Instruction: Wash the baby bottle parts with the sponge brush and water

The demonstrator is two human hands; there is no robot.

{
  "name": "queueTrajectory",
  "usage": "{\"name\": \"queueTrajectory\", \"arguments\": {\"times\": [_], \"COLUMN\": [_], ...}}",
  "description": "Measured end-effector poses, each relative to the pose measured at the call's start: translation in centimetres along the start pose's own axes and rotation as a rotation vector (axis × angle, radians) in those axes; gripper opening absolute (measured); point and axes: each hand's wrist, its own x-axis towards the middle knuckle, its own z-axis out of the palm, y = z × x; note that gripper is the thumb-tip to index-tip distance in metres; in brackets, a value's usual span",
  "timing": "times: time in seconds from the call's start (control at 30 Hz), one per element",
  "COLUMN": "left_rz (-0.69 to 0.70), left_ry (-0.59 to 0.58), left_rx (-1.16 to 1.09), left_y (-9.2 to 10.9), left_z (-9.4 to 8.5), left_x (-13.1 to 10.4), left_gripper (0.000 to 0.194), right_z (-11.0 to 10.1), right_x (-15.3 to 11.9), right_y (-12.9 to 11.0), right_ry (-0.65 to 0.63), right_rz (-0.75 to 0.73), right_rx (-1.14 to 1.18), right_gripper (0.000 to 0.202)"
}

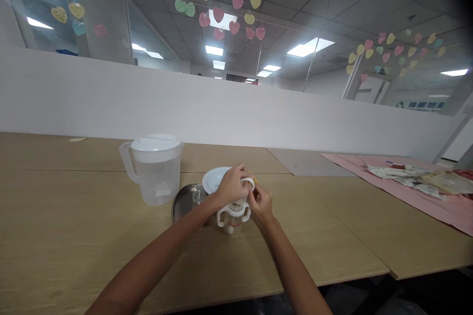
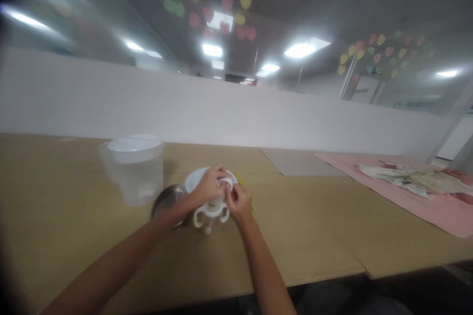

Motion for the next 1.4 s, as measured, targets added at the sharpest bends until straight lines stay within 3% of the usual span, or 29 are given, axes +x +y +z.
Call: {"name": "queueTrajectory", "arguments": {"times": [0.27,0.4,0.57,0.73,0.9,1.03,1.2,1.4], "left_rz": [-0.023,-0.081,-0.056,0.004,0.002,-0.034,-0.014,0.030], "left_ry": [-0.129,-0.065,-0.024,-0.091,-0.140,-0.111,-0.095,-0.156], "left_rx": [-0.086,-0.209,-0.169,0.028,-0.079,-0.191,-0.077,0.094], "left_y": [0.23,-0.01,0.19,0.35,0.25,0.21,0.21,0.25], "left_z": [0.00,0.57,0.43,-0.14,-0.13,0.07,0.04,-0.01], "left_x": [0.16,0.19,0.17,0.01,0.06,0.17,0.16,-0.02], "left_gripper": [0.023,0.023,0.013,0.020,0.025,0.028,0.023,0.028], "right_z": [-0.26,-0.17,-0.15,-0.10,-0.04,-0.03,-0.16,-0.18], "right_x": [0.02,-0.04,-0.02,-0.08,-0.23,-0.21,-0.18,-0.39], "right_y": [0.08,0.10,0.00,-0.06,-0.20,-0.09,0.33,0.18], "right_ry": [0.135,0.191,0.193,0.167,0.247,0.303,0.214,0.112], "right_rz": [0.192,0.256,0.208,0.148,0.169,0.254,0.191,0.127], "right_rx": [0.044,0.054,0.066,0.093,0.036,0.088,0.095,-0.008], "right_gripper": [0.029,0.030,0.028,0.021,0.018,0.020,0.021,0.024]}}
